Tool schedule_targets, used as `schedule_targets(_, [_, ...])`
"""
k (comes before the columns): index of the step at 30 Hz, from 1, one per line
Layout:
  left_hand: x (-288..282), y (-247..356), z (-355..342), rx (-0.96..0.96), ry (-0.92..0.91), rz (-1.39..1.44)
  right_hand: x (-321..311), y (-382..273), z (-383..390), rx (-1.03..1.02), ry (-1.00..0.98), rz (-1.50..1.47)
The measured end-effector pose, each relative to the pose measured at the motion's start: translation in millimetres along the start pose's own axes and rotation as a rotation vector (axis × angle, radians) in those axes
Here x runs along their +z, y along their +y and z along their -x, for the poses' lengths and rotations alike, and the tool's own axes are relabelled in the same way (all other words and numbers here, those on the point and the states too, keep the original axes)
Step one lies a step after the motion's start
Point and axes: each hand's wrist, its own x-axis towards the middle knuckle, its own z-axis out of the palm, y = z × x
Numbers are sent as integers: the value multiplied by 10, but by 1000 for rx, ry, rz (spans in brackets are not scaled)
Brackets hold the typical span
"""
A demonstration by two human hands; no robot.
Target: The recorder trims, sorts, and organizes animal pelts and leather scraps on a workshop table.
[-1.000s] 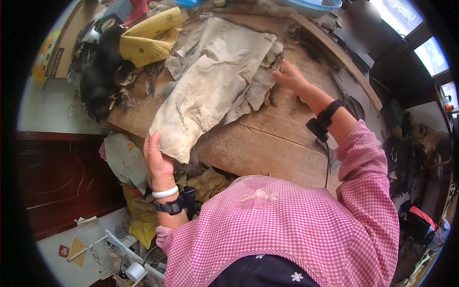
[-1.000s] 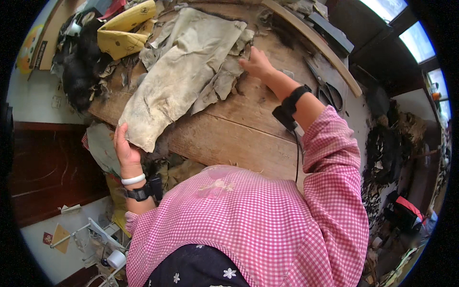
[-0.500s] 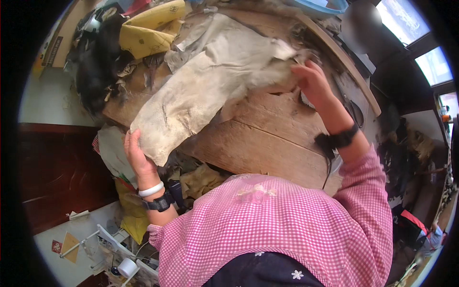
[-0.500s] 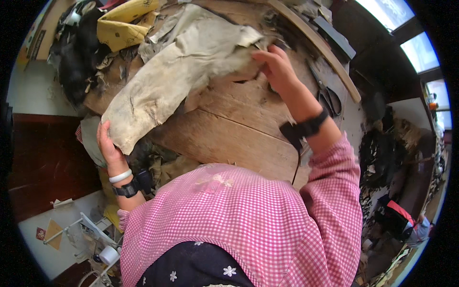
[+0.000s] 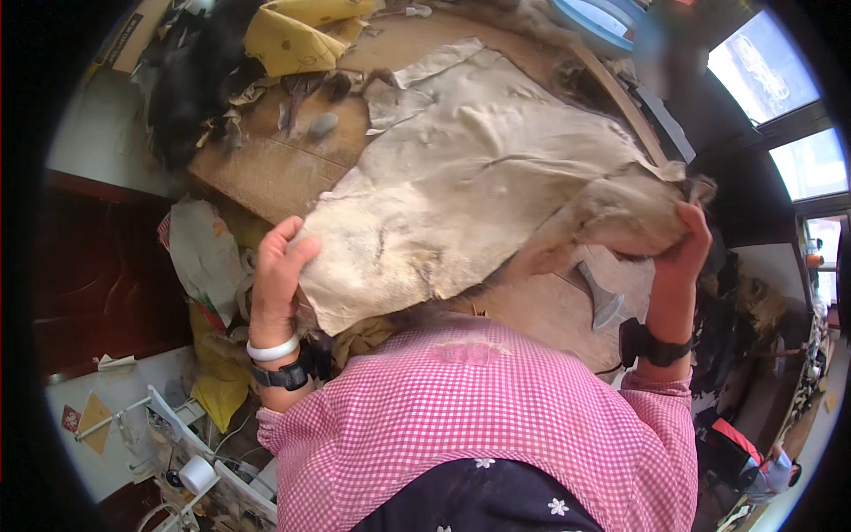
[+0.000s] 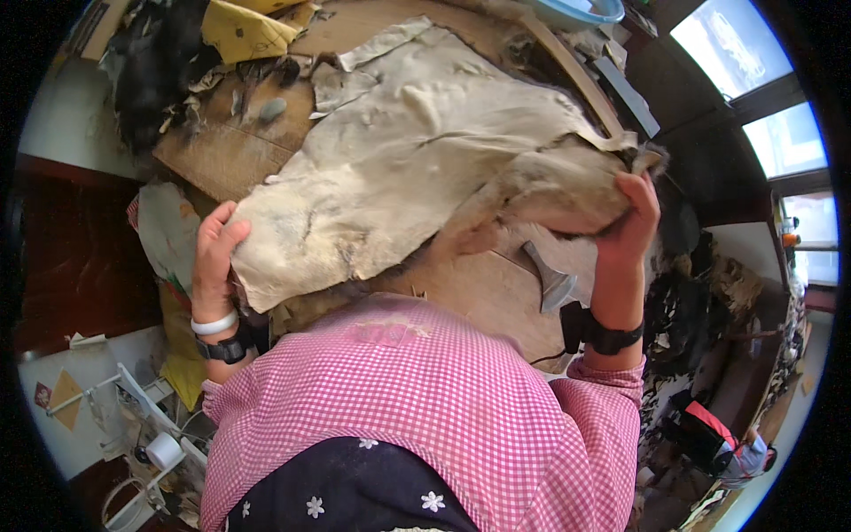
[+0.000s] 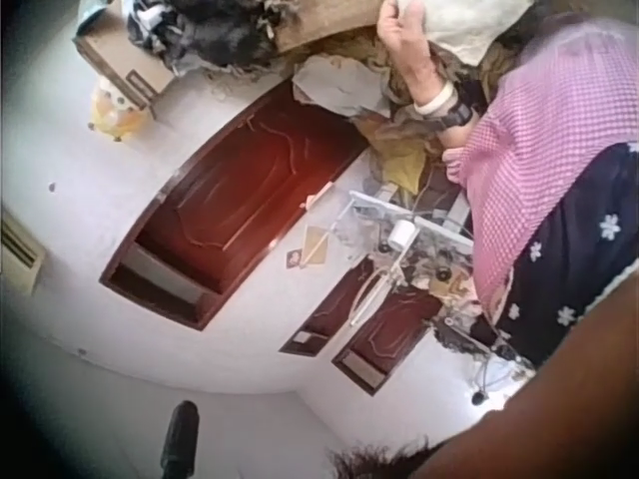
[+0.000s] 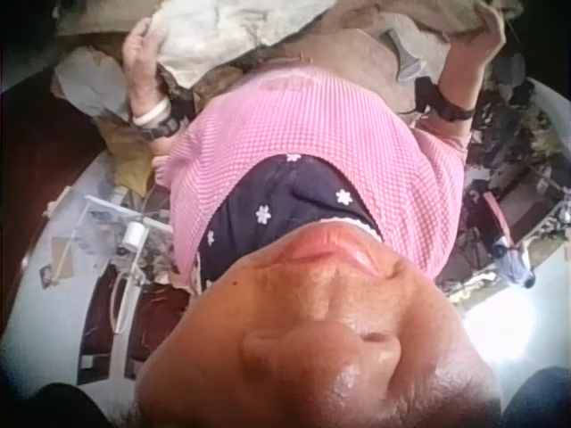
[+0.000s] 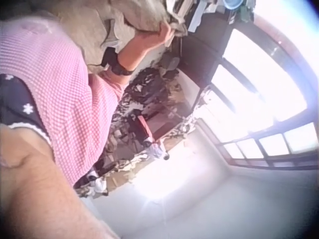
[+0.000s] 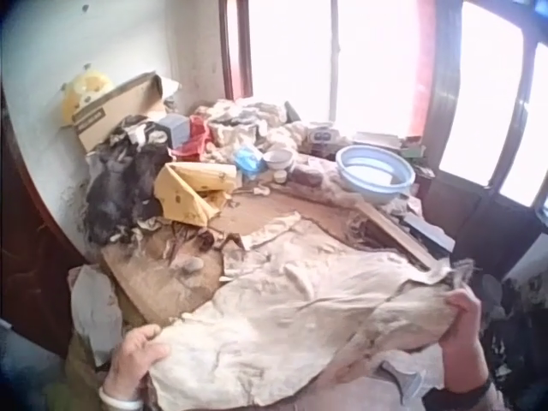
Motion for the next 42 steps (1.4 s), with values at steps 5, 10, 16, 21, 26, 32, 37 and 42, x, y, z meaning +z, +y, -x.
schedule_targets(5, [-64,-231,92,-203,-134,-55,87,-156,118,17,123,-6])
schedule_targets(10, [-68,-420,133,-220,-94,90,462,-47,-330,166,126,63])
schedule_targets(16, [-213,-600,-83,-177,96,536,1226,413,-1740,25,-145,179])
schedule_targets(21, [-221,-683,-236,-107,455,676,1459,758,-1718,1,-386,141])
schedule_targets(26, [-129,-845,-107,25,560,232,825,1038,-1427,-26,-693,899])
schedule_targets(32, [29,-1051,-195,526,284,-1195,300,1216,-1148,-317,-968,1661])
schedule_targets(37, [-15,-1062,-345,484,366,-1047,285,1239,-1154,-209,-936,1611])
schedule_targets(42, [-405,-1163,-430,285,482,-1193,167,1286,-1282,-247,-921,1546])
